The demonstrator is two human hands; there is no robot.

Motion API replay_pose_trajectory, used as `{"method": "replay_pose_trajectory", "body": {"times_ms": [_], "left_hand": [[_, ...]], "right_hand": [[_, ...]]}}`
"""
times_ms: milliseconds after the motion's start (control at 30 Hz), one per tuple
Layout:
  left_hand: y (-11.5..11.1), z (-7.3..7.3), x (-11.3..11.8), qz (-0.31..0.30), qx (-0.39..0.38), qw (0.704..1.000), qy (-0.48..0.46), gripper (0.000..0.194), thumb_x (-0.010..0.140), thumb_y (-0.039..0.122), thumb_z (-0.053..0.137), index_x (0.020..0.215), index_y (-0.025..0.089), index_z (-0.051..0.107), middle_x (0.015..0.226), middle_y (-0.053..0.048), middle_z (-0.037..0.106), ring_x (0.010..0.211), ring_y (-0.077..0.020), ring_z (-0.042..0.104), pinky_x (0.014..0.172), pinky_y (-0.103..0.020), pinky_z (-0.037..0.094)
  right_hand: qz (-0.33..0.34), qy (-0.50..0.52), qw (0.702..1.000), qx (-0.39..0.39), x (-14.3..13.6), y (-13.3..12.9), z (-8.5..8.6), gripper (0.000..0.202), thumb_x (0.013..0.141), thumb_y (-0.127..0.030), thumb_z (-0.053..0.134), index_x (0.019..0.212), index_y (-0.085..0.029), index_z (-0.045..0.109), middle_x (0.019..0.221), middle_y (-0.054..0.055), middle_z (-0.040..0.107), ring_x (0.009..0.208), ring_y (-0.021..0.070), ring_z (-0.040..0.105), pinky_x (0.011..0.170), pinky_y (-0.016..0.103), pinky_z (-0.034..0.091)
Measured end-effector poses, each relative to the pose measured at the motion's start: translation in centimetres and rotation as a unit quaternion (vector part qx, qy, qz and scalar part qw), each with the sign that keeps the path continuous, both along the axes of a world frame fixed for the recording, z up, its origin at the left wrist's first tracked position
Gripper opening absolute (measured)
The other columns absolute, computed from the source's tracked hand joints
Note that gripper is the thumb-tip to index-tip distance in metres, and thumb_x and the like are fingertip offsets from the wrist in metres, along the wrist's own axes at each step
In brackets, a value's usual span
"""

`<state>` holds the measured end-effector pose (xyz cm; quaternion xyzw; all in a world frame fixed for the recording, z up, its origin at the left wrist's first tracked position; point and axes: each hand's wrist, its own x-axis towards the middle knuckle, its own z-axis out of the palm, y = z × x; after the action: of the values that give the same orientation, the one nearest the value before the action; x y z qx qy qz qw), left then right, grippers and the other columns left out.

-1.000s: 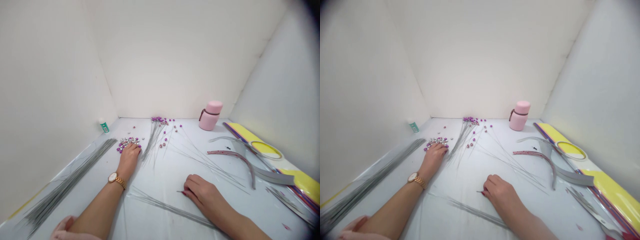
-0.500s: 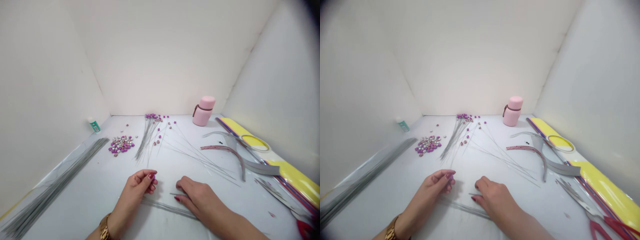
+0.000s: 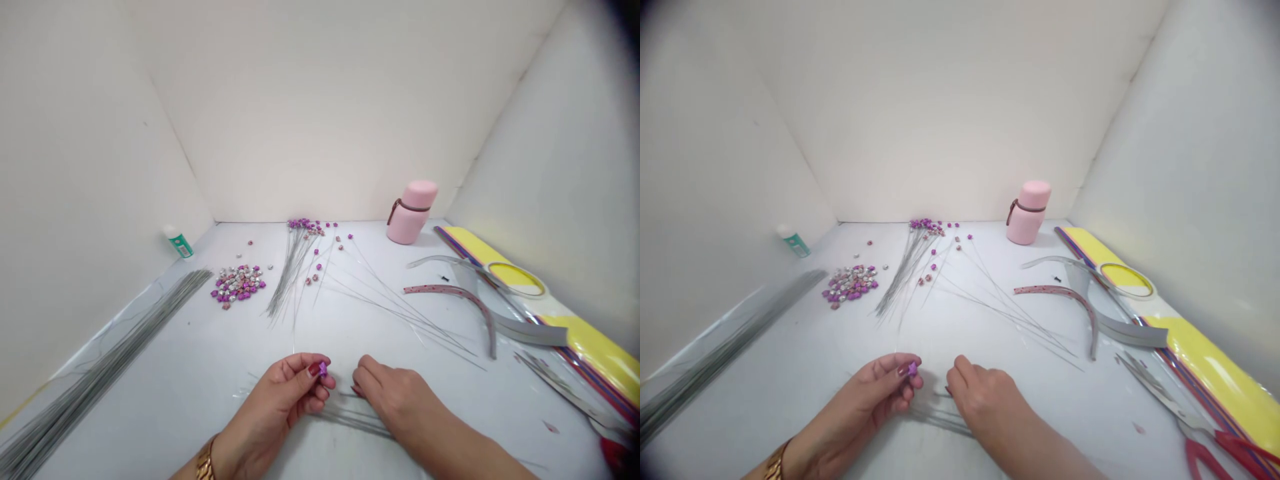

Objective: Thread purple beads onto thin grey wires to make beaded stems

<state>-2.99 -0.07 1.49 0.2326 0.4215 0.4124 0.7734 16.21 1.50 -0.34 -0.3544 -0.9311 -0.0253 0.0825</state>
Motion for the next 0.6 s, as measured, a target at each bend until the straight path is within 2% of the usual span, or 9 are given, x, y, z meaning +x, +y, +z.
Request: {"method": "replay_pose_trajectory", "body": {"times_ms": [167,267,367,467,600], "left_hand": [[-0.1,0.1,-0.1,0.000,0.004,1.000,0.004,0.017,0.075,0.022,0.059,0.089,0.012,0.060,0.078,-0.006,0.062,0.064,-0.0079,0.054,0.062,-0.018,0.045],[0.0,0.1,-0.2,-0.007,0.004,1.000,0.008,0.018,0.075,0.022,0.058,0.089,0.012,0.060,0.077,-0.005,0.062,0.064,-0.0081,0.054,0.062,-0.018,0.045],[0.0,0.0,-0.1,-0.004,0.003,1.000,0.012,0.018,0.075,0.023,0.058,0.089,0.013,0.060,0.078,-0.005,0.062,0.064,-0.0080,0.054,0.063,-0.019,0.045],[-0.1,-0.1,-0.1,0.001,0.007,1.000,0.014,0.018,0.075,0.024,0.059,0.089,0.013,0.061,0.077,-0.005,0.062,0.063,-0.0079,0.054,0.063,-0.019,0.045],[-0.1,-0.1,0.0,-0.004,0.013,1.000,0.013,0.019,0.075,0.024,0.058,0.090,0.013,0.060,0.078,-0.006,0.062,0.063,-0.0080,0.054,0.062,-0.018,0.045]], "right_hand": [[-0.015,0.031,0.997,-0.069,0.5,0.0,0.5,0.017,0.088,-0.019,0.034,0.078,-0.017,0.048,0.073,0.002,0.052,0.056,0.0110,0.052,0.047,0.021,0.034],[-0.003,-0.014,1.000,-0.026,0.7,-0.5,0.4,0.015,0.084,-0.012,0.038,0.073,-0.018,0.046,0.070,0.001,0.051,0.052,0.0121,0.050,0.044,0.023,0.031],[-0.014,-0.081,0.997,0.008,0.6,-1.3,0.4,0.018,0.071,-0.002,0.044,0.071,-0.019,0.046,0.066,0.001,0.051,0.049,0.0149,0.048,0.040,0.025,0.026],[-0.027,-0.100,0.994,0.016,0.3,-1.8,0.9,0.022,0.062,0.001,0.046,0.070,-0.020,0.045,0.064,0.001,0.051,0.046,0.0155,0.047,0.037,0.026,0.022],[-0.035,-0.103,0.994,-0.010,-0.1,-1.9,1.5,0.025,0.060,0.003,0.045,0.069,-0.020,0.045,0.064,0.002,0.054,0.049,0.0164,0.051,0.037,0.027,0.022]]}}
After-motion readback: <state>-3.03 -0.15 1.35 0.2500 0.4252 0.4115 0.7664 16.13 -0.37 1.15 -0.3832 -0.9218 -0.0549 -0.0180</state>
